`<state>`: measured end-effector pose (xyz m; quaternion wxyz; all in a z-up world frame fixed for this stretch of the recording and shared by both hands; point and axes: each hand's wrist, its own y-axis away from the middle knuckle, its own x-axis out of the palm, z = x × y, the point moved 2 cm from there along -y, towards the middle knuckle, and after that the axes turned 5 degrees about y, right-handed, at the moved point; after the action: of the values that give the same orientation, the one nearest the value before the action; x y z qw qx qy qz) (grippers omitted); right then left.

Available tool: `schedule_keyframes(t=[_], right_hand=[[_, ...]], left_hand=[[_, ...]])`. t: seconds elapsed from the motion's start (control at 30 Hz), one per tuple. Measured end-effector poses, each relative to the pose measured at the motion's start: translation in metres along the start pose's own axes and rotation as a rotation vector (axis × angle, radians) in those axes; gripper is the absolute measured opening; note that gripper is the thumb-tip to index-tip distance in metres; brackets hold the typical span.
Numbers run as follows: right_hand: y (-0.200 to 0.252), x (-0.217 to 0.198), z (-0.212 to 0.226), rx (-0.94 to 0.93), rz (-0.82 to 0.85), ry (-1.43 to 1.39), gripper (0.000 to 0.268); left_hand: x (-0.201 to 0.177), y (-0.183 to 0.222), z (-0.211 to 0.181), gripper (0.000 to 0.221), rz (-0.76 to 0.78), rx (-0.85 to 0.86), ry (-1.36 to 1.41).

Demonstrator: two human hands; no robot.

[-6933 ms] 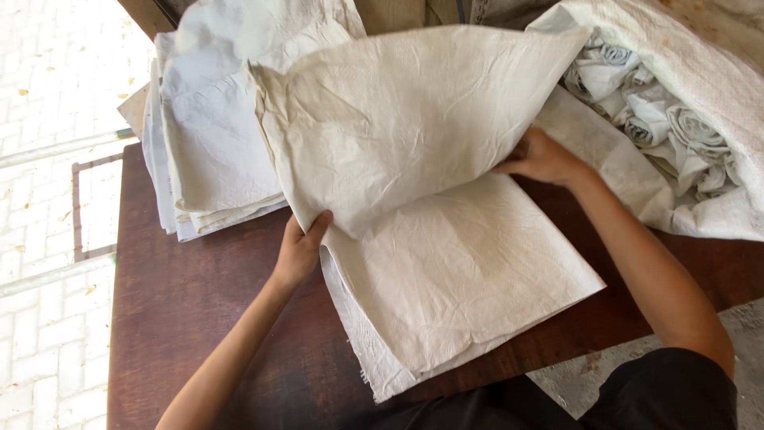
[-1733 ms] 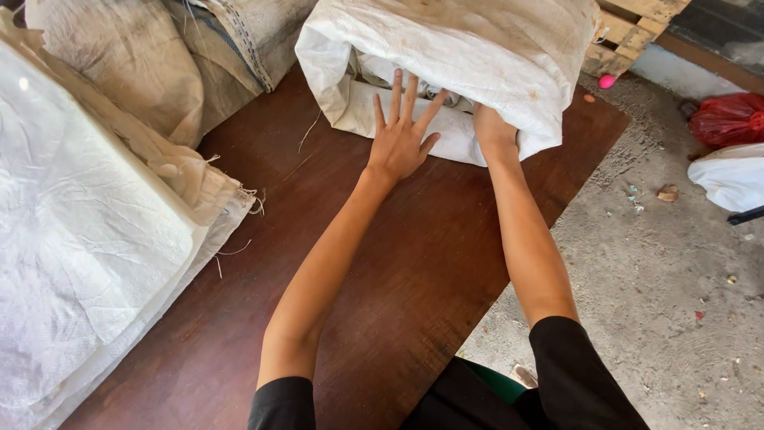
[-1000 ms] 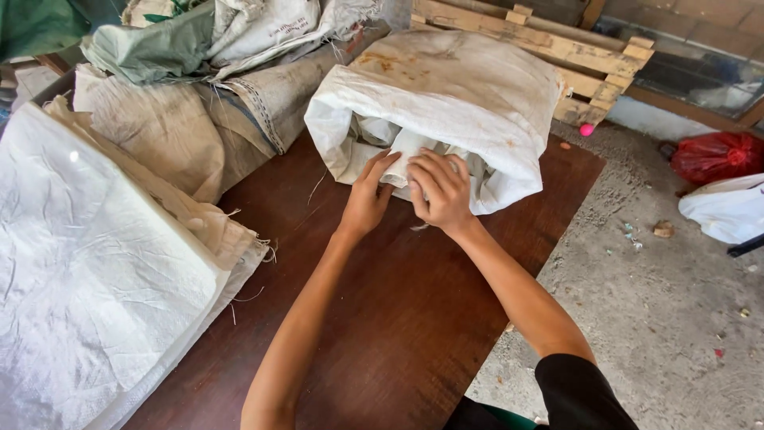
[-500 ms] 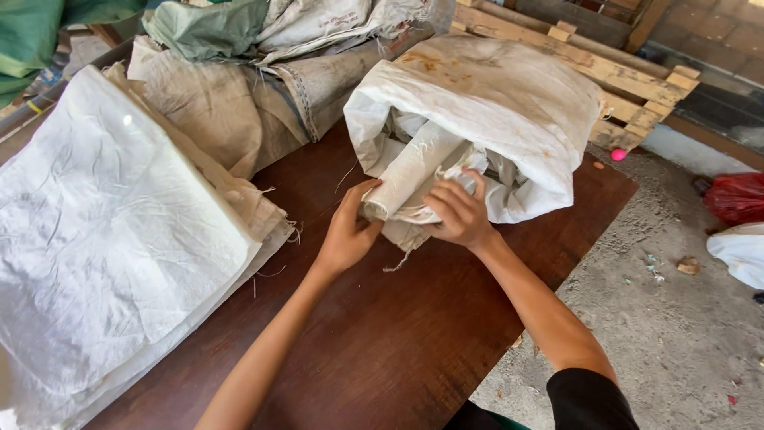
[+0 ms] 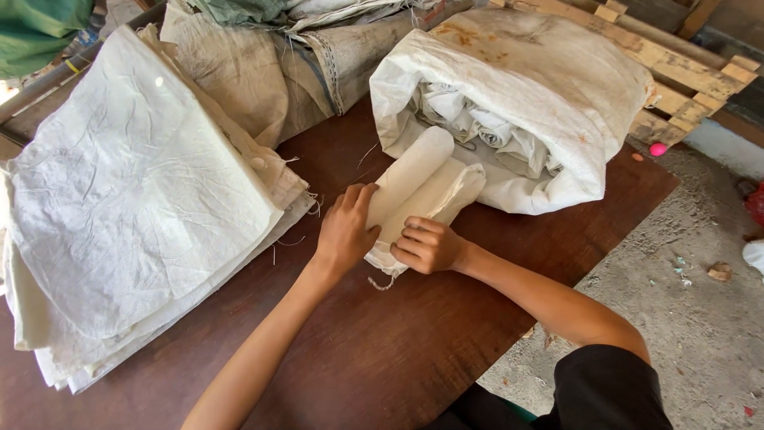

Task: Folding and stacking large white woven plastic sacks on a wooden table.

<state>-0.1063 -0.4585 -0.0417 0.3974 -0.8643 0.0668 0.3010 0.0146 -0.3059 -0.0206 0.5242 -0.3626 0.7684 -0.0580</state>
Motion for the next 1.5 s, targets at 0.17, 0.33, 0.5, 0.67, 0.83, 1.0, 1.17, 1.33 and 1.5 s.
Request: schedule_keyframes(t=[0.17, 0.33, 0.5, 0.67, 0.83, 1.0, 1.17, 1.33, 1.5], right_hand=[[-0.008, 0.003, 0.018, -0.062, 0.034, -0.069, 0.007], [-0.007, 0.009, 0.024, -0.064, 0.032, -0.213, 0.023], [-0.003, 0.006, 0.017, 0.220, 0.037, -0.567, 0.038], [-0.030, -0.026, 0.008, 0.351, 0.583, -0.823, 0.038], [-0.058, -0.026, 0.030, 0.174, 1.060, -0.841, 0.052], [-0.091, -0.015, 0.049, -0.061, 1.318, -0.881, 0.084], [-0.088, -0.013, 0.044, -0.151, 1.439, -0.901, 0.084], [-0.065, -0.014, 0.024, -0.161, 1.392, -0.987, 0.070], [-0.051, -0.014, 0.006, -0.028, 1.393, -1.034, 0.066]], left_hand=[[0.012, 0.002, -0.005, 0.079, 0.096, 0.010, -0.274], [0.001, 0.005, 0.002, 0.084, 0.275, -0.107, -0.316], [-0.028, 0.034, 0.002, 0.088, 0.432, -0.329, -0.004], [-0.089, 0.090, -0.022, 0.090, 0.542, -0.584, 0.125], [-0.114, 0.153, -0.016, 0.098, 0.497, -0.685, 0.155], [-0.102, 0.161, -0.031, 0.095, 0.400, -0.114, -0.349], [-0.088, 0.148, -0.033, 0.075, 0.652, 0.122, -0.332], [-0.102, 0.168, -0.016, 0.061, 0.818, 0.042, -0.221], [-0.142, 0.202, -0.009, 0.053, 0.743, -0.119, -0.254]])
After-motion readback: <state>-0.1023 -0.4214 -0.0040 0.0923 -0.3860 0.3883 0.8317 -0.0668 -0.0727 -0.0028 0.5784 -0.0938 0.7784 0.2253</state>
